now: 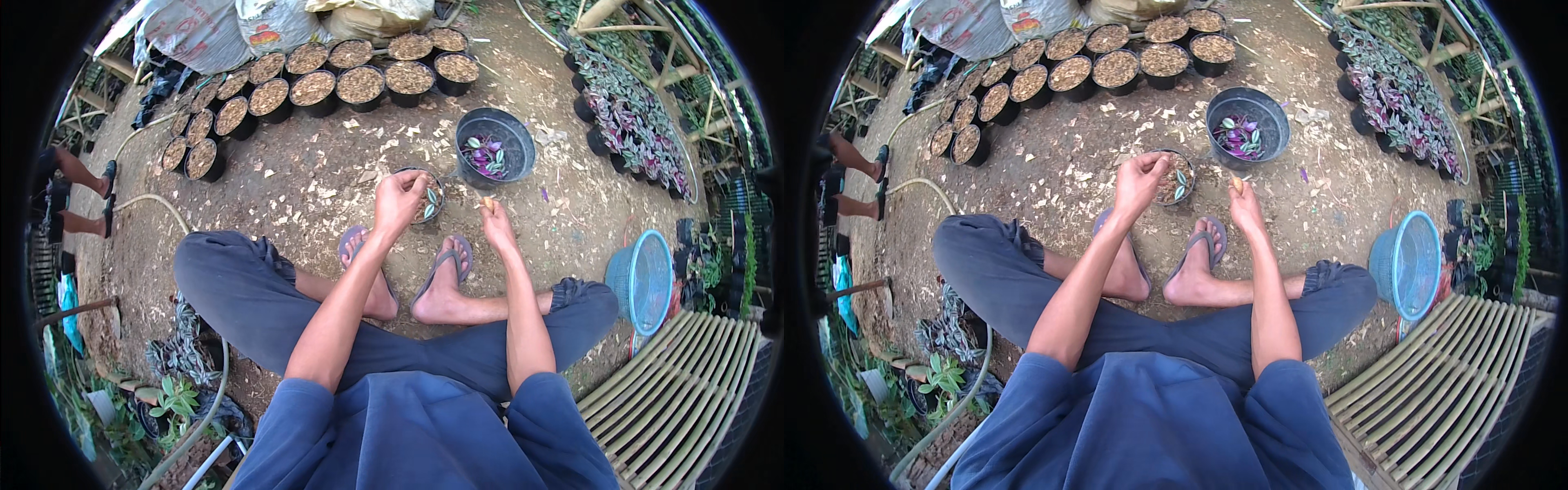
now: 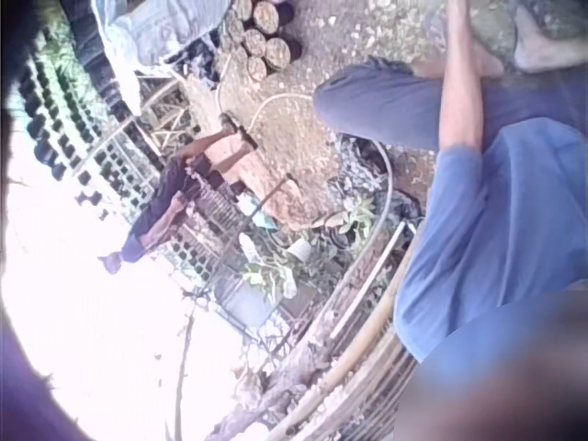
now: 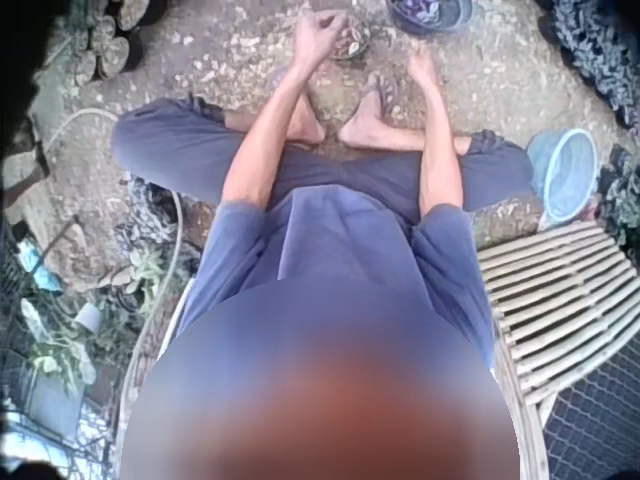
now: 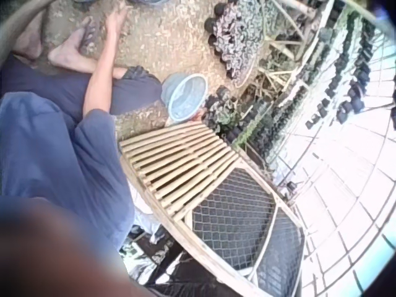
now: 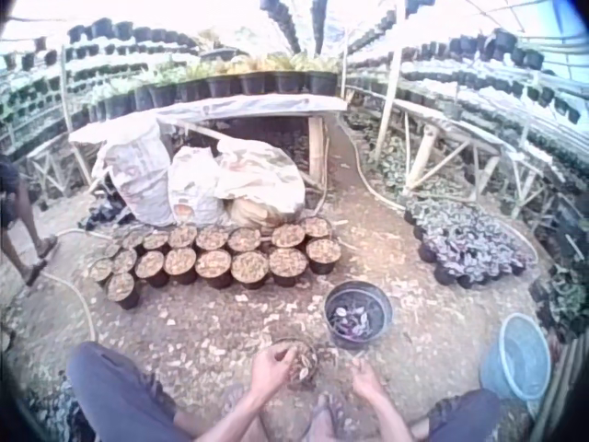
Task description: The person sits cross-legged and plants small leaf cuttings into a single pot filled with soil. They pick cuttings from a nearby bucket, insert them into the soil, and occasionally use a small tool to adjust placement.
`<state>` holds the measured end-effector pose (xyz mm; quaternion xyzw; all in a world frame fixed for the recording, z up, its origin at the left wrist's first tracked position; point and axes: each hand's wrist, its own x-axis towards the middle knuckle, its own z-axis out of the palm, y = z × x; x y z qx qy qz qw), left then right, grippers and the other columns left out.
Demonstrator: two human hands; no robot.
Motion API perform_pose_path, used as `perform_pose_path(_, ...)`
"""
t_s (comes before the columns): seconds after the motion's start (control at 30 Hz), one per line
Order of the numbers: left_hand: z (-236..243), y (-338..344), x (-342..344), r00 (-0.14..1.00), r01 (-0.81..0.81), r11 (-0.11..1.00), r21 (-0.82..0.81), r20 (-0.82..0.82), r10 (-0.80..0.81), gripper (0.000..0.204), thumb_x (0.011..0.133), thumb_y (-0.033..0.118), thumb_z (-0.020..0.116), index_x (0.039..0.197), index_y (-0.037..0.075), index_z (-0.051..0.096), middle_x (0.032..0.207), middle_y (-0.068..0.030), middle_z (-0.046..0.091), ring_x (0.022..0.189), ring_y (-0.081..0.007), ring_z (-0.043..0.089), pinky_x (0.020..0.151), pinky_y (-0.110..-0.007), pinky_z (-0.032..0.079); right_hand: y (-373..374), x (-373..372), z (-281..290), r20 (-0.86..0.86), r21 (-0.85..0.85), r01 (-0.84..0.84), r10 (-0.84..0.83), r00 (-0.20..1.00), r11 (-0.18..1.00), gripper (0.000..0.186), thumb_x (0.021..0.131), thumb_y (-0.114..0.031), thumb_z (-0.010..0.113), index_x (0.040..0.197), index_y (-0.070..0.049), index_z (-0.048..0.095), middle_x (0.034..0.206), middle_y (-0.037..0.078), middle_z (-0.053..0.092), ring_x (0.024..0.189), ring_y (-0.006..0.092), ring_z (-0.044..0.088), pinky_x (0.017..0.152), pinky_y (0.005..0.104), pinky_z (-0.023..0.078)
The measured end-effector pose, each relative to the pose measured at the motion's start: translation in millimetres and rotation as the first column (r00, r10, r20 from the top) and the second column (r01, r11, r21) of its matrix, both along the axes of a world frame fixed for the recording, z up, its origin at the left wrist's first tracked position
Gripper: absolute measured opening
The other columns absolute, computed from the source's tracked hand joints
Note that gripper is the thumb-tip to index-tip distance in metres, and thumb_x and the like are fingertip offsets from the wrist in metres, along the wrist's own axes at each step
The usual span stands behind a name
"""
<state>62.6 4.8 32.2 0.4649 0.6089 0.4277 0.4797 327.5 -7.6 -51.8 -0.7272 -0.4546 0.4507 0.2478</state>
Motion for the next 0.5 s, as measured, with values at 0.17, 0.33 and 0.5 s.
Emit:
perform_pose_path(0.17,-23.7,-24.6,-13.8,0.983,0.120,0.989,-0.090,-0.130,-0.131,0.039,0.095,0.022,0.077,0.125,-0.003,0.075,0.104,-0.0135,0.080,0.093,-0.0178,0.075,0.080,-0.034,0.060,-2.6,-9.3,31.0,0.090,0.155,-0.147,0.134,0.987,0.977,0.040,0.109,-0.040,0.062,0.127,-0.006,0.068,0.113,0.013,0.073,0.103,0.0209,0.068,0.093,0.0375,0.052)
perform_pose_path(0.33,-61.6,-43.0,-5.9,0.901,0.191,0.946,-0.262,-0.335,-0.275,0.044,0.086,0.025,0.084,0.118,-0.003,0.073,0.090,-0.0126,0.077,0.083,-0.0213,0.073,0.078,-0.037,0.058,-1.8,-17.9,43.7,-0.091,0.200,-0.083,0.103,0.990,0.976,0.032,0.107,-0.029,0.071,0.129,-0.006,0.070,0.107,0.005,0.076,0.098,0.0124,0.069,0.091,0.0321,0.054)
perform_pose_path(0.5,-80.3,-43.7,7.4,0.838,0.167,0.961,-0.220,-0.481,-0.256,0.042,0.083,0.030,0.087,0.107,-0.001,0.072,0.090,-0.0149,0.075,0.085,-0.0277,0.074,0.078,-0.041,0.057,-3.2,-21.9,35.4,-0.086,0.298,0.029,-0.003,0.996,0.954,0.028,0.104,-0.024,0.071,0.124,-0.003,0.071,0.102,0.006,0.078,0.085,0.0135,0.070,0.081,0.0328,0.056)
